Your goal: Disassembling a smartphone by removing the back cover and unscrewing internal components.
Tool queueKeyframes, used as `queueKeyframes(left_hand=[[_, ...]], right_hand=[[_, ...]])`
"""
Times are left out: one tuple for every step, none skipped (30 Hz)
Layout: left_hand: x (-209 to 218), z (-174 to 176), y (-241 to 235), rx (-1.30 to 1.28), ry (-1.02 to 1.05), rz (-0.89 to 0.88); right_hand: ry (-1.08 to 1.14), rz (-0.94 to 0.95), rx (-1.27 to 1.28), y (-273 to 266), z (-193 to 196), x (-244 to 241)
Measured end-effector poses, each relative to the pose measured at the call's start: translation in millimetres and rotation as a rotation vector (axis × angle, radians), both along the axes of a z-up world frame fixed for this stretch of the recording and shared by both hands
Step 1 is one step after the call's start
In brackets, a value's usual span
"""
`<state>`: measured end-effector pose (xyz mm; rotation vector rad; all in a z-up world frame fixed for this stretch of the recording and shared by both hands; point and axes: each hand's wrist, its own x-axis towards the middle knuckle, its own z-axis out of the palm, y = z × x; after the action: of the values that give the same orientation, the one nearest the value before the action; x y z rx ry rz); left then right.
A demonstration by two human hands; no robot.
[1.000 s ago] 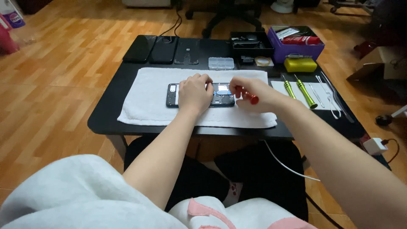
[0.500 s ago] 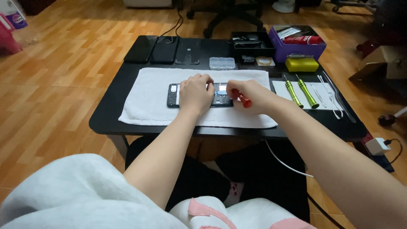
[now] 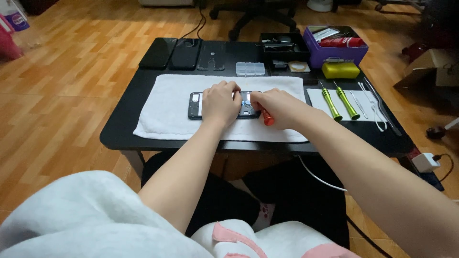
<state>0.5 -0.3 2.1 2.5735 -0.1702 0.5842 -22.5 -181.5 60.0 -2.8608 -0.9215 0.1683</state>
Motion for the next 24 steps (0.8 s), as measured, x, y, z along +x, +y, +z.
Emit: queueKeyframes(left_hand=[[1,0,0,0.002,-0.001,-0.001],[1,0,0,0.009,0.005,0.000],[2,-1,1,0.016,0.012,0.001],[1,-2,0,0.017,0.015,0.000],[1,-2,0,0.018,0.013,-0.006],[1,-1,1,0.018,0.008,-0.011],[2,-2,1,0.018,0.007,-0.010],[2,-2,1,0.022,0.007,-0.006],[3,-3,1,0.027,0.007,-0.001],[3,-3,1,0.027,0.007,-0.001],[4,-4,2,0.031,0.006,-0.004],[4,-4,2,0.035,0.005,-0.007],[3,-4,2,0.036,0.005,-0.007],[2,-3,1,0.033,0.003,-0.003],[2,-2,1,0.031,0.001,0.001],[2,-2,1,0.031,0.001,0.000],[2,-1,1,0.031,0.003,-0.001],[1,-2,1,0.029,0.006,-0.001],[1,-2,1,0.028,0.007,0.000],[0,-2,0,0.022,0.003,-0.003],[0,-2,0,0.017,-0.001,-0.006],[1,-2,0,0.016,-0.003,-0.006],[1,-2,0,0.021,0.002,-0.005],[2,-3,0,0.026,0.008,-0.004]], right_hand=[[-0.001,-0.001,0.002,0,-1,2],[-0.008,0.013,-0.010,-1,-3,4],[-0.015,0.027,-0.021,-2,-5,7],[-0.013,0.026,-0.020,0,-1,4],[-0.006,0.031,-0.025,2,3,1],[-0.002,0.038,-0.030,4,9,-2],[-0.002,0.039,-0.030,4,9,-1],[-0.009,0.043,-0.045,5,9,0],[-0.015,0.048,-0.060,5,9,0],[-0.015,0.048,-0.059,6,10,0],[-0.015,0.044,-0.068,7,10,-1],[-0.016,0.039,-0.077,8,11,-1],[-0.016,0.039,-0.076,8,12,-3],[-0.024,0.041,-0.076,9,13,-4],[-0.032,0.043,-0.075,9,14,-5],[-0.033,0.042,-0.075,9,14,-4],[-0.029,0.035,-0.065,9,14,-3],[-0.024,0.028,-0.057,8,13,-2],[-0.023,0.029,-0.058,9,13,-3],[-0.030,0.029,-0.060,9,14,-4],[-0.038,0.029,-0.062,9,15,-5],[-0.040,0.029,-0.062,9,14,-3],[-0.045,0.025,-0.059,8,13,0],[-0.050,0.023,-0.055,8,12,2]])
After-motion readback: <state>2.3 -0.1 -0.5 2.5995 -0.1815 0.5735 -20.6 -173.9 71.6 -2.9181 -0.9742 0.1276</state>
